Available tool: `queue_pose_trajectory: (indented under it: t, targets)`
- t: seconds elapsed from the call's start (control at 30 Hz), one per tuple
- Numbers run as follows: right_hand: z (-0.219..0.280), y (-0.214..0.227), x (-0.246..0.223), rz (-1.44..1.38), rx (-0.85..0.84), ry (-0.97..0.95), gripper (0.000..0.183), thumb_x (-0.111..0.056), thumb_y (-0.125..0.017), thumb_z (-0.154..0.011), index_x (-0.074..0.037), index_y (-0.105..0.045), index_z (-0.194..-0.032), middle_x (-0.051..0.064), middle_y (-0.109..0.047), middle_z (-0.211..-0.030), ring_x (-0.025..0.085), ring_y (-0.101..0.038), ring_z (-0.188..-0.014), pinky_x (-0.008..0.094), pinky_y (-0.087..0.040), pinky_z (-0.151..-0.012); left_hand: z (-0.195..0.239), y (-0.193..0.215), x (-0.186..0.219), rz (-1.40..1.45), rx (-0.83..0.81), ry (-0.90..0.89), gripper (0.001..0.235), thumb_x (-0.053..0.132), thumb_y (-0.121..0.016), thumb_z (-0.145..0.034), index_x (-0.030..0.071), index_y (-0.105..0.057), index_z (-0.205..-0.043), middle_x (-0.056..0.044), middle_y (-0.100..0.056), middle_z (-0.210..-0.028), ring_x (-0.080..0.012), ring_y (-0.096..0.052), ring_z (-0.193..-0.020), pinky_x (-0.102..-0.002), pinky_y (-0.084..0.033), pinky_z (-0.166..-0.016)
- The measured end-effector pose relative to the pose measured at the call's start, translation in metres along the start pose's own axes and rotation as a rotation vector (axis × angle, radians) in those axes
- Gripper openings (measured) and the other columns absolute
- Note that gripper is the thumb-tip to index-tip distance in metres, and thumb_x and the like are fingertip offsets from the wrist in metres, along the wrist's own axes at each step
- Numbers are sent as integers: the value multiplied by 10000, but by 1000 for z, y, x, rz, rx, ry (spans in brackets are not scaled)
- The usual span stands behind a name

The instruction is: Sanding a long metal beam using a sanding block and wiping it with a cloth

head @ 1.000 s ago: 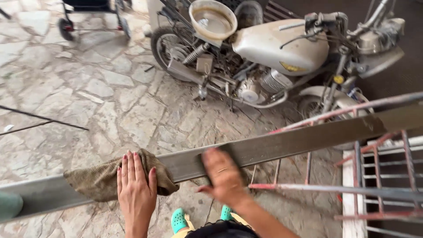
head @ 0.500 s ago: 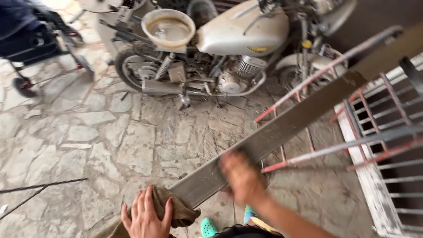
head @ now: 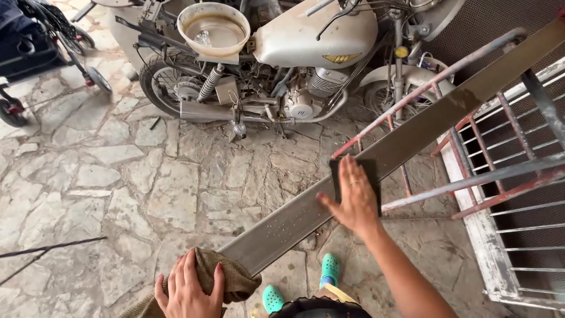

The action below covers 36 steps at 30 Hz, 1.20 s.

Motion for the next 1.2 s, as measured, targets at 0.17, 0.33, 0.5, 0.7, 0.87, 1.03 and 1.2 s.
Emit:
queue_pose_trajectory:
  t: [0.17, 0.33, 0.5, 0.7, 0.87, 1.03, 1.2]
  targets:
    - [61, 47, -132, -277, -211, 217, 722, -336, -185, -901, 56, -275, -1501, 234, -344, -1509, 330, -368, -1377, 369, -290, -1176, -3, 0, 3, -17, 34, -1, 615, 613, -583, -853, 218, -708, -1307, 49, -740, -1279, -130, -675, -1226, -379, -355, -1213]
    - [46, -23, -47, -351, 3, 159, 642, 61, -660, -664, 21, -566, -1297, 165, -590, -1354, 227, -558, -1254, 286, -475, -1068, 0, -8, -2, -35, -8, 26, 655, 645, -544, -847, 238, -688, -1339, 57, -722, -1323, -117, -655, -1259, -376, -335, -1233]
    - [56, -7, -77, -187, 305, 281, 507, -80, -375, -990, 108, -366, -1460, 287, -421, -1530, 353, -397, -1458, 393, -312, -1247, 4, -16, -8, -31, -46, -46, 738, 699, -476, -862, 220, -604, -1408, 61, -663, -1402, -138, -600, -1331, -428, -282, -1244]
    - [51, 10, -41, -272, 527, 393, 721, -517, -285, -1050, 128, -565, -1208, 325, -623, -1263, 385, -636, -1207, 386, -561, -1031, 3, -19, -14, -73, 33, -145, 755, 693, -496, -860, 185, -608, -1407, 25, -671, -1374, -160, -625, -1273, -428, -355, -1194]
    - [40, -8, -50, -369, 207, 51, 624, -347, -200, -923, 20, -339, -1408, 159, -374, -1427, 246, -366, -1316, 312, -314, -1109, 6, -24, -19, 9, -108, -111, 789, 698, -440, -889, 167, -521, -1468, -17, -608, -1441, -205, -559, -1343, -478, -247, -1244]
    - [83, 21, -132, -336, -162, 711, 1139, -768, 109, -935, 144, -258, -1509, 321, -256, -1593, 404, -254, -1499, 459, -137, -1241, 3, -24, -16, -42, -10, -148, 761, 676, -493, -870, 172, -568, -1435, 9, -656, -1364, -191, -614, -1275, -451, -346, -1186]
    - [6, 2, 16, 47, 22, 201, 1096, -805, 50, -870, 42, -41, -1560, 212, -57, -1663, 307, -125, -1537, 410, -96, -1272, 5, -28, -18, -20, -118, -85, 807, 732, -394, -887, 193, -525, -1473, 3, -623, -1431, -195, -568, -1344, -463, -282, -1228]
Point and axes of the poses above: each hand's wrist, its own z-axis away from the middle knuckle, its own y-axis out of the back of the hand, x = y × z, the point moved 1 cm from there along -z, towards the middle knuckle
